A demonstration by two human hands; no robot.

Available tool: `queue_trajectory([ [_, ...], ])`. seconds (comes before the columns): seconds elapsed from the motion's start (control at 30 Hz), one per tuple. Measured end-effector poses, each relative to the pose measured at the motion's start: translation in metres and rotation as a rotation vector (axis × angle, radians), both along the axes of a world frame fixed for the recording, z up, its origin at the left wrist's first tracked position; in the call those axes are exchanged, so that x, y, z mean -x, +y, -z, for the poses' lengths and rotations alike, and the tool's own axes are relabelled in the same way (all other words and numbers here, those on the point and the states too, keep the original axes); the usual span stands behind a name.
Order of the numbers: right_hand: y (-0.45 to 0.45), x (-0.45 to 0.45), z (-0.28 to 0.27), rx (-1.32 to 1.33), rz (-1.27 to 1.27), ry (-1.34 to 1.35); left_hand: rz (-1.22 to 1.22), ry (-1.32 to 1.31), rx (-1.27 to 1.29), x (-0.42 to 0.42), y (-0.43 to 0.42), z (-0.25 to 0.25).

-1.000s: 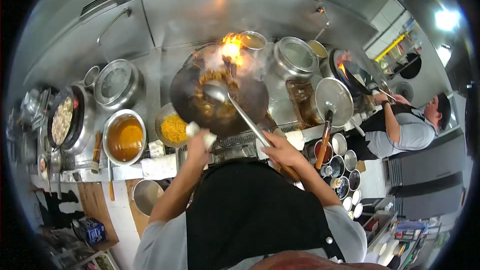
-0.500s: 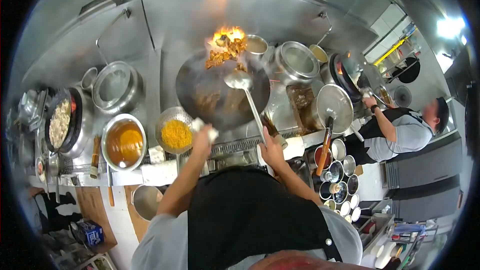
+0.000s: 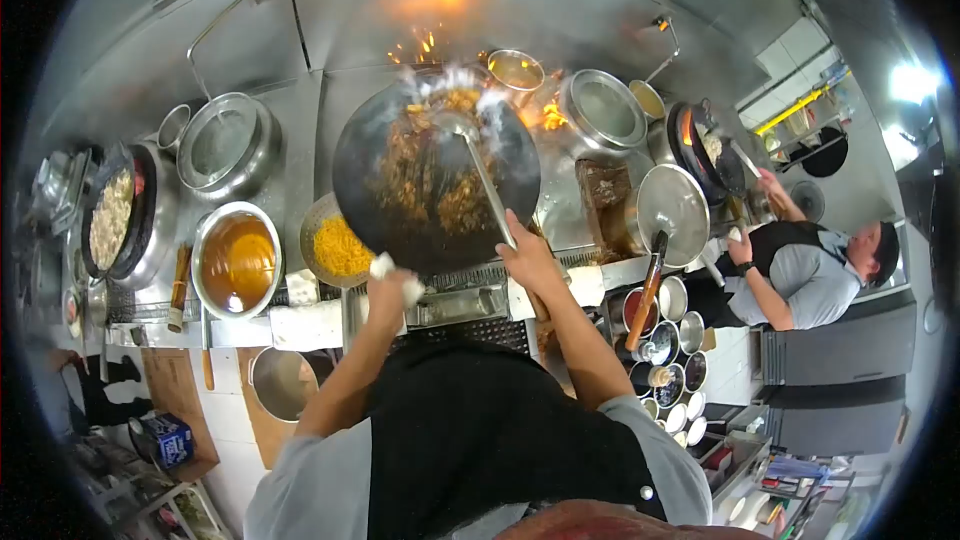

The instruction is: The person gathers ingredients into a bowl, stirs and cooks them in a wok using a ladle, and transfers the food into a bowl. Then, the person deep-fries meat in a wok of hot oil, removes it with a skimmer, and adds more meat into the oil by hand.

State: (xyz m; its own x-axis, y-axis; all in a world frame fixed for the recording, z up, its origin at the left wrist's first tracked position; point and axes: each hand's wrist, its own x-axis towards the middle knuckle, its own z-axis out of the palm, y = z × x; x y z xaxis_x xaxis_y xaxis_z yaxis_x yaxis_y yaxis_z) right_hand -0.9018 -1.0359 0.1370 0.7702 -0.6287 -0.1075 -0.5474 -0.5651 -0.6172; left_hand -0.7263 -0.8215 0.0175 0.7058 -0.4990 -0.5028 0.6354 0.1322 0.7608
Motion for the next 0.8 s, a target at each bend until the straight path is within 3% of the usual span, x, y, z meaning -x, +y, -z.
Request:
queue_trajectory([
  [0.03,0.007,0.012,-0.003,0.006,-0.029,-0.159,0.033,-0.007,-0.074,0.016,0.023,-0.018],
  [0.07,0.022,0.029,-0.027,-0.276,0.048,-0.136,-0.016,-0.085,-0.044,0.031,0.032,-0.032],
  [0.1,0.034,0.052,-0.036,-0.387,0.068,-0.151,-0.023,-0.083,-0.06,0.037,0.032,-0.049],
  [0.2,0.075,0.108,-0.043,-0.512,0.066,-0.184,-0.075,0.116,-0.01,0.025,0.005,-0.075],
  [0.23,0.08,0.12,-0.018,-0.427,0.072,-0.317,-0.026,0.125,0.032,0.018,-0.004,-0.072],
  [0.27,0.077,0.13,0.006,-0.339,0.076,-0.452,-0.024,0.212,-0.051,0.031,-0.01,-0.106],
  [0.33,0.057,0.147,0.059,-0.209,0.014,-0.443,-0.056,0.222,-0.037,0.052,-0.013,-0.107],
  [0.37,0.059,0.155,0.06,-0.082,-0.024,-0.433,-0.066,0.235,-0.033,0.064,-0.009,-0.102],
  [0.4,0.061,0.174,0.05,-0.305,0.033,-0.245,-0.048,0.175,-0.017,0.074,-0.006,-0.094],
  [0.5,0.071,0.203,0.067,-0.257,-0.02,-0.456,-0.198,0.251,0.033,0.093,-0.018,-0.092],
  [0.53,0.06,0.207,0.085,-0.103,-0.105,-0.504,-0.135,0.185,0.1,0.09,-0.024,-0.065],
  [0.57,0.057,0.212,0.064,-0.168,-0.047,-0.277,-0.117,0.164,-0.012,0.102,-0.03,-0.085],
  [0.67,0.05,0.218,0.055,-0.053,-0.119,-0.517,-0.219,0.129,0.088,0.122,-0.026,-0.034],
  [0.73,0.062,0.234,0.008,-0.769,0.098,-0.443,-0.243,0.056,0.044,0.161,0.001,-0.025],
  [0.8,0.059,0.25,0.0,-0.891,0.085,-0.452,-0.196,0.118,-0.059,0.189,0.033,0.018],
])
